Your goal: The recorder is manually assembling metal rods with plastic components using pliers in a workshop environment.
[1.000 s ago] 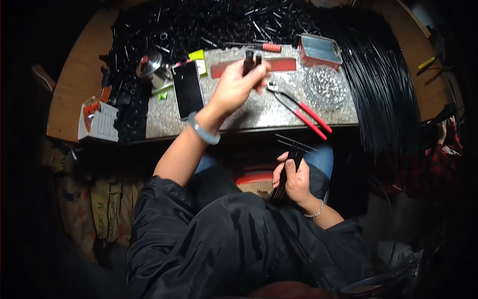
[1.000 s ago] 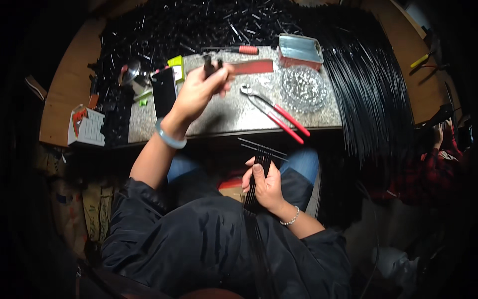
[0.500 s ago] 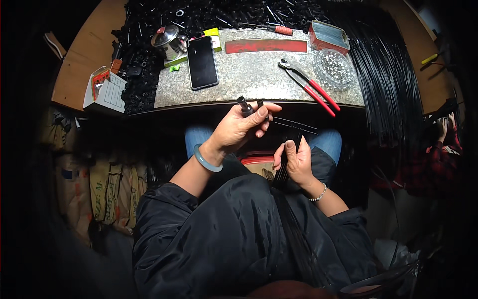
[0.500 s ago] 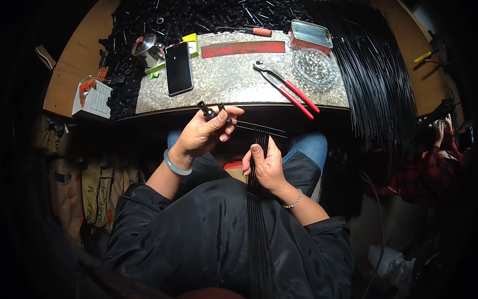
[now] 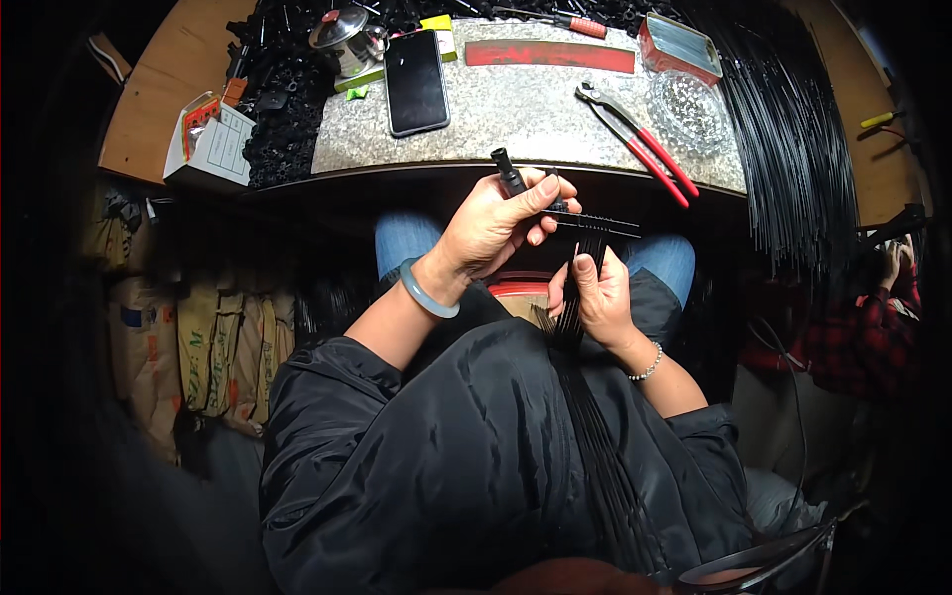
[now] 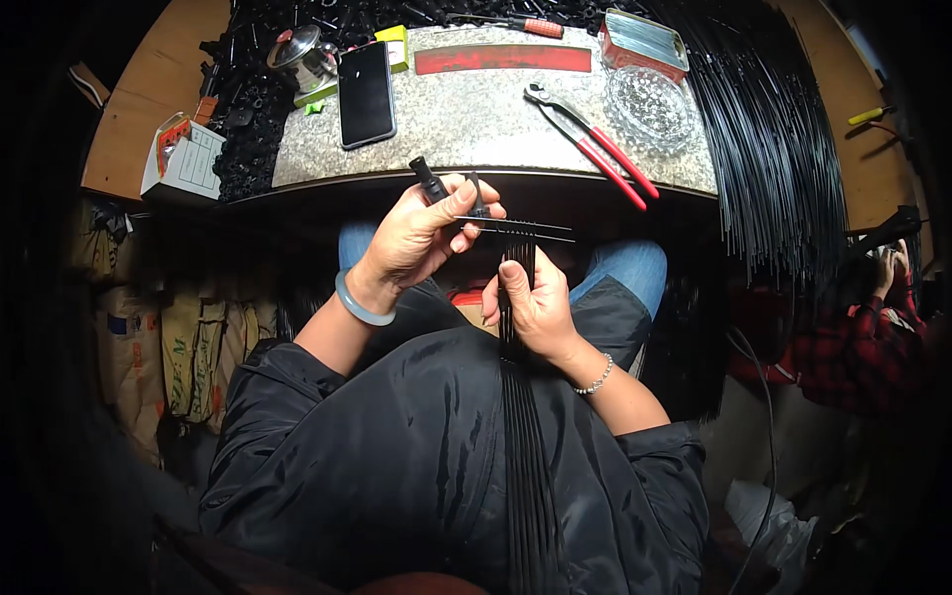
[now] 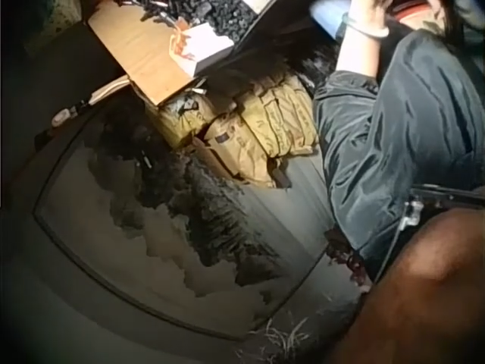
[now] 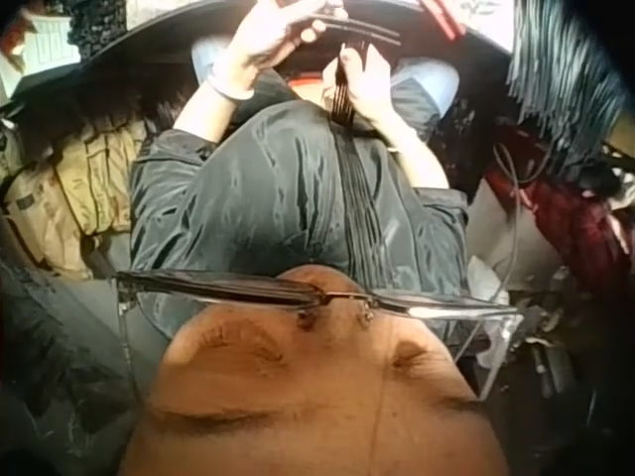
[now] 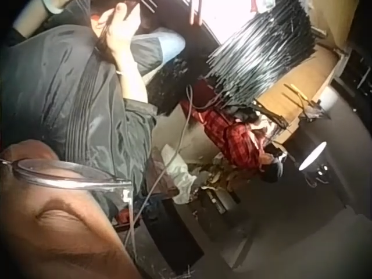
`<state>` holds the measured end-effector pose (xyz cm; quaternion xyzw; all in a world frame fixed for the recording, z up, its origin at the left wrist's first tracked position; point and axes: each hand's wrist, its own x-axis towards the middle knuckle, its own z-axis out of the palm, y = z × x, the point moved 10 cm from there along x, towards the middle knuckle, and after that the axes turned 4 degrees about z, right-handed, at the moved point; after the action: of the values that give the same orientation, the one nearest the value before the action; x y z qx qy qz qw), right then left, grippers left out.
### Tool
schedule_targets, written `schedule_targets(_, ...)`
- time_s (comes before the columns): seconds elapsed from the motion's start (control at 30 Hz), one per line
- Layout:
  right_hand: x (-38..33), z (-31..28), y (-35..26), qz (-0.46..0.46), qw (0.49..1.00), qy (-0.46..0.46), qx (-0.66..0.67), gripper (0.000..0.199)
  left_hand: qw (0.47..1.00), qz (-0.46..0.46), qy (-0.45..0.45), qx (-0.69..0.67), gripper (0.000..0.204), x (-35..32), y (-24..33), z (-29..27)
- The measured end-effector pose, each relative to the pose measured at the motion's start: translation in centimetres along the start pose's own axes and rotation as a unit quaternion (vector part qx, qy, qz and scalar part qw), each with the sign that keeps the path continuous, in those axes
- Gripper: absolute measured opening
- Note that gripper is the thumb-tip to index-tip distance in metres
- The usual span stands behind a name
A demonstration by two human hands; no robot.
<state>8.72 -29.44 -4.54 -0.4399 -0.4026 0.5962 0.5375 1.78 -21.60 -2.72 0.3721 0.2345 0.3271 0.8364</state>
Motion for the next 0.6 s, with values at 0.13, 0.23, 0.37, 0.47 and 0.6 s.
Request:
schedule_targets(0.13, 0.1, 0.5, -0.3, -0.003, 1.000, -0.014, -0.020, 0.037, 0.999, 0.041, -0.029, 0.008, 0.043, -0.1, 0.7, 0.7)
schedule_targets(0.23, 0.0, 0.2, 0.3, 0.007, 1.000, -0.010, -0.013, 0.036, 0.999, 0.039, -0.025, 0.002, 0.046, 0.0, 0.7, 0.7)
schedule_targets(0.37, 0.1, 0.1, 0.4, 0.009, 1.000, -0.007, -0.010, 0.036, 0.999, 0.041, -0.020, 0.022, 0.042, 0.1, 0.5, 0.7)
schedule_targets(0.47, 0.2, 0.3, 0.2, 0.006, 1.000, -0.011, -0.009, 0.035, 1.000, 0.014, -0.004, -0.016, 0.035, 0.2, -0.3, 0.2)
schedule_targets(0.6, 0.3, 0.0, 0.8, 0.020, 1.000, -0.008, 0.000, 0.036, 1.000, 0.009, 0.009, 0.000, 0.026, 0.3, -0.6, -0.4)
